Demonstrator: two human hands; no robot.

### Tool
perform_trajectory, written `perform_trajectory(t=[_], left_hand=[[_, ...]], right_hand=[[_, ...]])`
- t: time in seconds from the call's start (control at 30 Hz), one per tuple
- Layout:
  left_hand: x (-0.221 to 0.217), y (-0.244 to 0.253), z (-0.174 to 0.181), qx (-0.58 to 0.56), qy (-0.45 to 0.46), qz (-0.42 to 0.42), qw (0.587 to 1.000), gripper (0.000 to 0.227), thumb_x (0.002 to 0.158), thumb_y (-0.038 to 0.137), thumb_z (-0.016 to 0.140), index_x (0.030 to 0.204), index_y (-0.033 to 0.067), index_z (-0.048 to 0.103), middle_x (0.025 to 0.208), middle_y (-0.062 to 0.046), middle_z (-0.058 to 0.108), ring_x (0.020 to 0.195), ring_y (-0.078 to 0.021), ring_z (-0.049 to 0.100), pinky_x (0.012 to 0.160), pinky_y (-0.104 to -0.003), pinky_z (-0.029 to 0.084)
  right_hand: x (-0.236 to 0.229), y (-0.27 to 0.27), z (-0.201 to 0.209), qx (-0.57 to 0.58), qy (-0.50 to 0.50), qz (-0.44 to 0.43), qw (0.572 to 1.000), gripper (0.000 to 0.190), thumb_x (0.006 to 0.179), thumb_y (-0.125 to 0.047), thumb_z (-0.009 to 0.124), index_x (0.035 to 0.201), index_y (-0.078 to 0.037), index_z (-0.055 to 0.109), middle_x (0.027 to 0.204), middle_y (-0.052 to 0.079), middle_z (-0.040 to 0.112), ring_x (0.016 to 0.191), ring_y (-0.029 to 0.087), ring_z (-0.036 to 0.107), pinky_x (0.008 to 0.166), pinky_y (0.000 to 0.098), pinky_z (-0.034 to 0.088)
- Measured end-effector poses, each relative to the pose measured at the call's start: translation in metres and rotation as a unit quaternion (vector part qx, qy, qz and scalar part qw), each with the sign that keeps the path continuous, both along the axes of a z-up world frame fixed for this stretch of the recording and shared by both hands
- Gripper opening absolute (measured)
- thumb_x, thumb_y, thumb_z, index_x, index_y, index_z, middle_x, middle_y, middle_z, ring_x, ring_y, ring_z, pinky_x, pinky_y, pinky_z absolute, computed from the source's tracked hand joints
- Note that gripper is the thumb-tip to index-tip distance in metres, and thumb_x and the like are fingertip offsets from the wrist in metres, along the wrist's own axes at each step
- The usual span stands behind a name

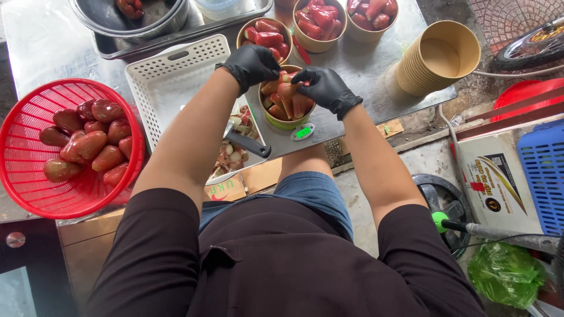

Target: Cutting wax apples into pieces and placing them into paper cups.

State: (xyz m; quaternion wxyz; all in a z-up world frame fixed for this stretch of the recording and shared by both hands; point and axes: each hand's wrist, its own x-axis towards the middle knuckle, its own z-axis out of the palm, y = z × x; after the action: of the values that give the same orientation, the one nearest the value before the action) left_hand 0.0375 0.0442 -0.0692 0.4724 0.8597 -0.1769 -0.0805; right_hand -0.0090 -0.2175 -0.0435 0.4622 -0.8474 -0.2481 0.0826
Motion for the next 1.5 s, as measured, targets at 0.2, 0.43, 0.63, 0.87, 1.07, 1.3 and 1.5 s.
perform_trajectory(t=[0.2, 0.43, 0.63, 0.87, 1.07, 1.3, 1.5], left_hand=[[-0.034, -0.006, 0.035, 0.192, 0.001, 0.053, 0.98, 0.02, 0.085, 0.032, 0.081, 0.098, 0.0176, 0.079, 0.096, -0.008, 0.076, 0.088, -0.0273, 0.072, 0.08, -0.039, 0.056], [-0.031, 0.002, 0.034, 0.189, -0.011, 0.065, 0.98, 0.016, 0.085, 0.029, 0.079, 0.097, 0.0185, 0.078, 0.096, -0.006, 0.076, 0.089, -0.0263, 0.073, 0.081, -0.039, 0.056], [-0.034, 0.015, 0.043, 0.239, 0.039, 0.0, 0.97, 0.032, 0.073, 0.02, 0.088, 0.102, 0.0183, 0.076, 0.094, -0.004, 0.077, 0.086, -0.0208, 0.074, 0.08, -0.035, 0.058], [-0.055, 0.012, 0.054, 0.173, 0.052, 0.039, 0.983, 0.03, 0.072, 0.017, 0.088, 0.101, 0.0172, 0.078, 0.093, -0.003, 0.078, 0.083, -0.0174, 0.075, 0.078, -0.033, 0.058], [-0.08, 0.048, 0.082, 0.072, -0.017, 0.067, 0.995, 0.023, 0.082, 0.016, 0.086, 0.103, 0.0122, 0.077, 0.093, -0.005, 0.078, 0.083, -0.0139, 0.074, 0.078, -0.03, 0.058], [-0.11, 0.09, 0.078, -0.145, 0.001, 0.023, 0.989, 0.016, 0.095, 0.007, 0.079, 0.109, 0.0032, 0.074, 0.1, 0.0, 0.074, 0.091, -0.0042, 0.068, 0.083, -0.022, 0.056], [-0.136, 0.103, 0.102, -0.116, -0.001, 0.047, 0.992, 0.016, 0.098, 0.01, 0.078, 0.112, 0.0038, 0.074, 0.097, 0.001, 0.073, 0.089, -0.0031, 0.067, 0.081, -0.021, 0.056]], right_hand=[[0.01, 0.006, -0.017, -0.082, -0.129, 0.009, 0.988, 0.019, 0.083, -0.013, 0.08, 0.102, -0.015, 0.079, 0.094, 0.013, 0.07, 0.089, 0.029, 0.067, 0.081, 0.0384, 0.054], [-0.007, -0.004, -0.012, -0.048, -0.186, -0.01, 0.981, 0.023, 0.085, -0.013, 0.08, 0.108, -0.015, 0.077, 0.094, 0.01, 0.069, 0.091, 0.029, 0.064, 0.084, 0.0386, 0.054], [-0.034, -0.014, 0.002, -0.045, -0.077, -0.025, 0.996, 0.047, 0.08, -0.012, 0.082, 0.126, -0.015, 0.072, 0.088, 0.008, 0.067, 0.074, 0.021, 0.061, 0.073, 0.0348, 0.054], [-0.051, -0.013, -0.001, -0.005, -0.048, -0.066, 0.997, 0.063, 0.08, -0.008, 0.081, 0.141, -0.013, 0.063, 0.083, 0.002, 0.069, 0.067, 0.009, 0.06, 0.068, 0.0278, 0.053], [-0.063, -0.044, -0.022, 0.032, -0.026, -0.098, 0.994, 0.055, 0.085, -0.011, 0.084, 0.137, -0.01, 0.066, 0.088, 0.0, 0.07, 0.069, 0.005, 0.054, 0.066, 0.023, 0.051], [-0.076, -0.064, -0.076, 0.116, 0.089, -0.139, 0.98, 0.04, 0.096, -0.012, 0.075, 0.135, -0.007, 0.068, 0.091, -0.002, 0.068, 0.078, 0.003, 0.055, 0.072, 0.0191, 0.048], [-0.065, -0.058, -0.081, 0.165, 0.207, -0.168, 0.949, 0.034, 0.104, -0.022, 0.063, 0.133, -0.007, 0.067, 0.095, 0.003, 0.075, 0.073, 0.005, 0.061, 0.062, 0.0207, 0.046]])
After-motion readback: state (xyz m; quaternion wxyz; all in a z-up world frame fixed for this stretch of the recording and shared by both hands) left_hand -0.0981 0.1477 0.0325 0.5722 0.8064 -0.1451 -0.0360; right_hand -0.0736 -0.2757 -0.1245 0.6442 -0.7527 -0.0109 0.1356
